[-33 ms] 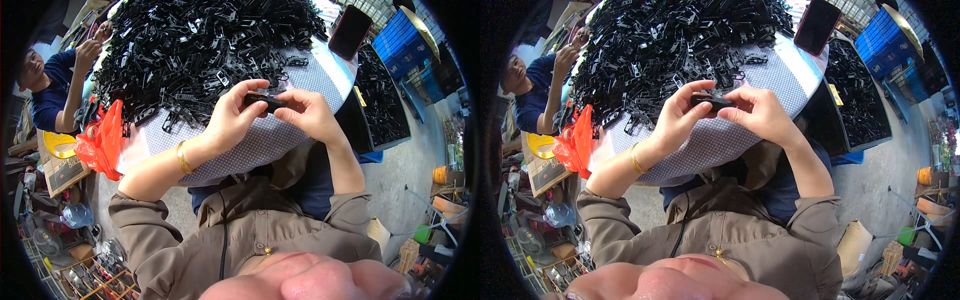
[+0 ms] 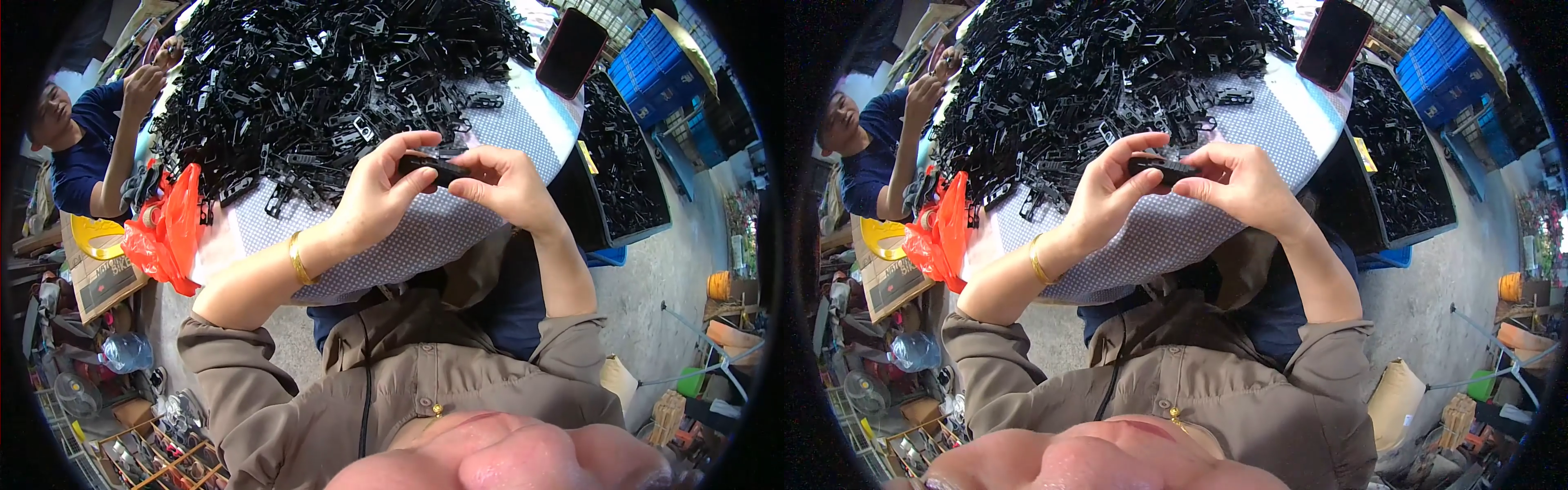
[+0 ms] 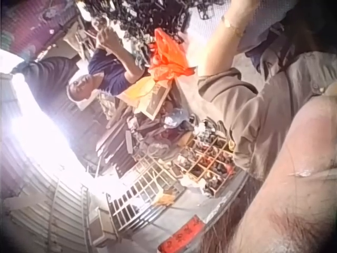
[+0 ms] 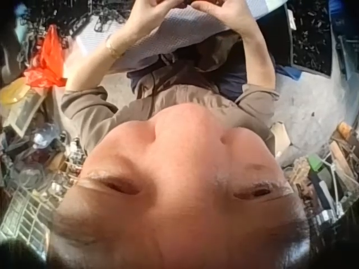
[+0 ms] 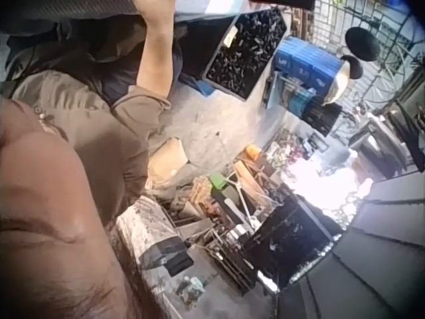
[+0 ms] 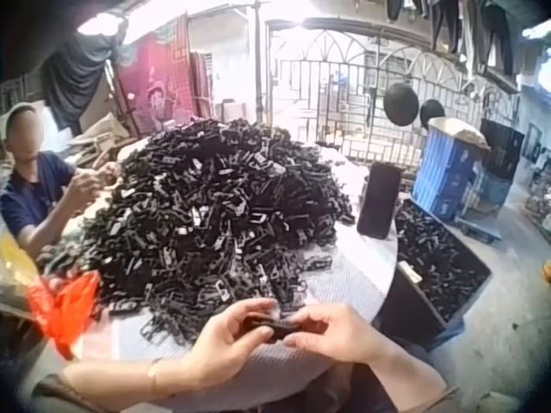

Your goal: Assembling or inspecting small black plastic components at a factory workstation.

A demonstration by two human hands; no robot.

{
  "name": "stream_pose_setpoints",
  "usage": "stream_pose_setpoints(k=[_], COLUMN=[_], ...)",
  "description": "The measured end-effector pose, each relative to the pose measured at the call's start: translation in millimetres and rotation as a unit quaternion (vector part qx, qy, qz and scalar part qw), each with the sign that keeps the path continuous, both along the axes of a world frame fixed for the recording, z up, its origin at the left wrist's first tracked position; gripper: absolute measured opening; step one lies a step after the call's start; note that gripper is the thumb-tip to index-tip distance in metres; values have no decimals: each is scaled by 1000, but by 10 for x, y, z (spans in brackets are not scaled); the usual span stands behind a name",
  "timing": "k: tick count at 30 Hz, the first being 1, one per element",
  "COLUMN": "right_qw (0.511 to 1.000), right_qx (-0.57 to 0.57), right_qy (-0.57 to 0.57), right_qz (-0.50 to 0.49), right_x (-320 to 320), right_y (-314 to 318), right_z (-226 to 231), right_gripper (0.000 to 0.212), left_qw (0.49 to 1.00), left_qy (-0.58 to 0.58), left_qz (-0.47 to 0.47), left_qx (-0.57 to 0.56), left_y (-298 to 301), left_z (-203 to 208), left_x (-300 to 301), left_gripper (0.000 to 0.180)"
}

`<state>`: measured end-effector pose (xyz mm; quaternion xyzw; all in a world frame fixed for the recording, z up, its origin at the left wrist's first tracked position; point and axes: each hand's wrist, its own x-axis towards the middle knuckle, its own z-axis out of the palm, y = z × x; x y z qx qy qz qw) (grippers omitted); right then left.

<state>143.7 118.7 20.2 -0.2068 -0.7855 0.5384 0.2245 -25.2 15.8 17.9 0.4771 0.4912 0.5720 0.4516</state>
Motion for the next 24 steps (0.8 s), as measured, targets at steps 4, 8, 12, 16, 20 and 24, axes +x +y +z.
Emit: stream_pose_setpoints(k=[4,8,12,16,20,24], right_qw=[998,999,995,930,858,876], right_qx=[-68,-23,-64,288,473,441], right_qy=[1,34,74,20,13,-37], right_qz=[3,-8,5,-226,-200,-190], right_x=[-37,-44,-1,-24,-127,-88], right_y=[24,14,461,870,1034,958], right_z=[-5,-70,-102,-180,-357,-313], right_gripper=[21,17,28,20,20,21], left_qw=[1000,999,995,972,945,917], left_qy=[-7,26,12,150,260,330], left_qz=[-19,-31,-90,-182,-177,-191], left_qx=[-1,-10,-45,-12,91,121], left_y=[-12,39,43,-10,-68,-102], left_z=[72,50,74,23,-33,-26], left_x=[-30,-84,6,149,138,173], left_gripper=[36,37,38,40,41,31])
